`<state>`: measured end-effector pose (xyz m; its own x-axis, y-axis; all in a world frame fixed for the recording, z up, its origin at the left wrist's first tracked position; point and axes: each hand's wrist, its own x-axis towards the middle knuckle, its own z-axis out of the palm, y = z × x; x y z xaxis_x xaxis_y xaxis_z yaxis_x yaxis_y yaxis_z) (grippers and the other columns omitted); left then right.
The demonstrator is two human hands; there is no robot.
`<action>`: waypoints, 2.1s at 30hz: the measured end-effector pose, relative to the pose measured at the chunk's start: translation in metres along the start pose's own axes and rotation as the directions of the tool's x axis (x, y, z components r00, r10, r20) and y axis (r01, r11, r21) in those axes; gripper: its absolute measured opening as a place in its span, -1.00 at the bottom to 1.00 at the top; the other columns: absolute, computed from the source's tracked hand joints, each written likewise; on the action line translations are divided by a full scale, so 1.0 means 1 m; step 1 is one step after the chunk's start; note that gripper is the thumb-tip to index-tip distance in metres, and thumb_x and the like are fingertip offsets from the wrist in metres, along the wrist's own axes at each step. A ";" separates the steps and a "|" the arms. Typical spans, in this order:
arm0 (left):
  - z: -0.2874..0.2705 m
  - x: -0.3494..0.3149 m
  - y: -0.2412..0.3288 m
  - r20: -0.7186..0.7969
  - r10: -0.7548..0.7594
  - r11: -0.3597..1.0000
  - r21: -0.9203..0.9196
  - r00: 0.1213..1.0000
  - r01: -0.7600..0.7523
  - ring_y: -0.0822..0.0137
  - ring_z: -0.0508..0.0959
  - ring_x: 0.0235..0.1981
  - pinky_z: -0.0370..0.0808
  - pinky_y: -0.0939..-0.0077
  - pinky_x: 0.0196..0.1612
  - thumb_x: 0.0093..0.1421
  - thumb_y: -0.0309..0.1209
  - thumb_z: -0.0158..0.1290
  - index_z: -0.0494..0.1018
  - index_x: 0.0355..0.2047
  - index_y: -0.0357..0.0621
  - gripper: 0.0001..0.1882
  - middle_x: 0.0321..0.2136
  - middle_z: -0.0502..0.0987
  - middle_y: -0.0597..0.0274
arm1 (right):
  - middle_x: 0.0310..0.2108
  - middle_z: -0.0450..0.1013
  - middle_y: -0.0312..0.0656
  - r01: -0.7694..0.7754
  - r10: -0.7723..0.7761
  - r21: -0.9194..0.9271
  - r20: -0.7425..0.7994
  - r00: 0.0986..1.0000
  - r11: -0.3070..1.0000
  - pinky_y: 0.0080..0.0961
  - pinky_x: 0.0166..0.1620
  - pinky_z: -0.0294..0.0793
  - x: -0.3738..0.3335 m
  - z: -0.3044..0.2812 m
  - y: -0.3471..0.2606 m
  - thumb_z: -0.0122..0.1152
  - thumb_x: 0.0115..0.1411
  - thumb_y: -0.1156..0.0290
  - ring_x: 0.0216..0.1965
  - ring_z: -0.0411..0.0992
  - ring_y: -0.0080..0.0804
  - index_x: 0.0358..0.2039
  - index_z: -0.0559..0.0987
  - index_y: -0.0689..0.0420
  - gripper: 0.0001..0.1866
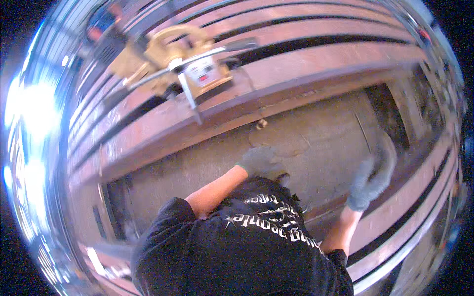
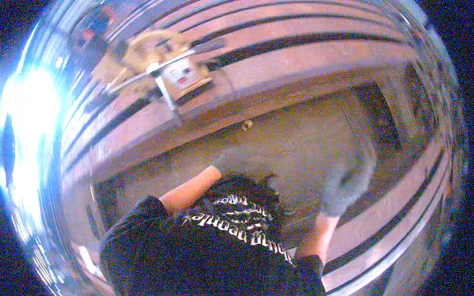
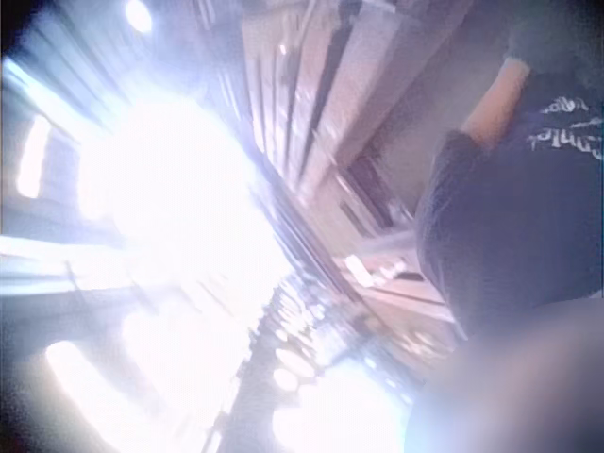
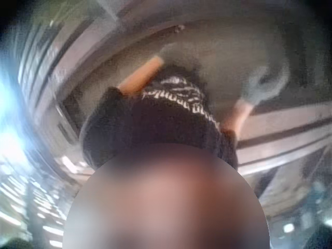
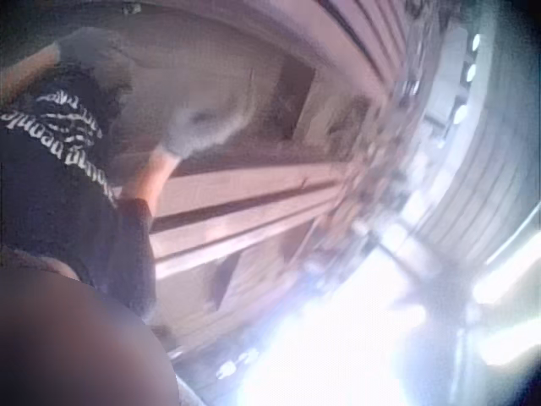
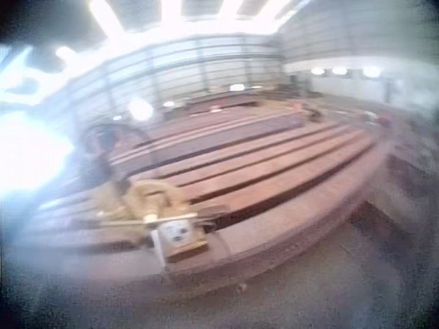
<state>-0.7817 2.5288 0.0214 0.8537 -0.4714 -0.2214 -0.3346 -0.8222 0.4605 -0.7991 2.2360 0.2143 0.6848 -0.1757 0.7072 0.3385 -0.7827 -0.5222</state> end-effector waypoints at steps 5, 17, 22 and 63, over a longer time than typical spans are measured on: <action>-0.070 -0.087 -0.037 -0.462 -0.370 0.904 -0.380 0.806 0.197 -0.10 0.61 -0.06 0.54 0.06 0.04 0.20 -0.16 0.22 0.58 -0.04 -0.10 -0.61 -0.12 0.63 -0.05 | 0.17 0.45 0.12 0.386 -0.481 0.349 0.245 0.842 0.854 -0.13 0.28 0.37 0.061 0.116 -0.093 0.34 0.26 0.20 0.23 0.40 0.09 0.15 0.53 0.23 -0.47; -0.328 -0.225 -0.155 -0.953 -0.179 0.937 -0.241 0.244 -0.254 0.21 0.27 0.34 0.21 0.30 0.39 0.47 -0.26 -0.02 0.10 0.40 -0.23 -0.40 0.30 0.31 -0.03 | -0.40 0.59 -0.04 0.663 -0.442 -0.200 0.604 0.663 0.721 -0.06 -0.31 0.54 0.125 0.298 -0.168 0.38 0.18 -0.01 -0.35 0.59 0.02 -0.22 0.60 0.06 -0.60; -0.385 -0.109 -0.225 -0.991 -0.132 0.926 -0.123 -0.002 -0.358 0.14 0.44 0.26 0.32 0.25 0.35 0.37 -0.28 0.16 0.05 0.43 -0.32 -0.23 0.19 0.47 -0.06 | -0.42 0.60 -0.09 0.641 -0.406 -0.369 0.540 0.737 0.673 -0.06 -0.32 0.53 0.118 0.308 -0.157 0.37 0.19 0.03 -0.33 0.60 0.03 -0.27 0.62 0.01 -0.68; -0.447 -0.086 -0.219 -0.983 0.182 0.436 0.087 -0.007 -0.896 0.16 0.71 -0.18 0.75 0.32 -0.18 -0.04 -0.40 0.49 0.16 0.24 -0.37 -0.06 -0.05 0.59 -0.05 | -0.62 0.42 -0.24 -0.405 0.310 -0.064 0.753 0.580 0.912 -0.26 -0.46 0.43 -0.028 0.405 -0.175 0.17 0.41 0.05 -0.55 0.37 -0.51 -0.30 0.67 0.20 -0.58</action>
<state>-0.6036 2.8919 0.3234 0.3258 0.1674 0.9305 -0.9452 0.0364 0.3244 -0.6160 2.6195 0.0926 0.9883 0.1050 -0.1108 -0.0098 -0.6810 -0.7322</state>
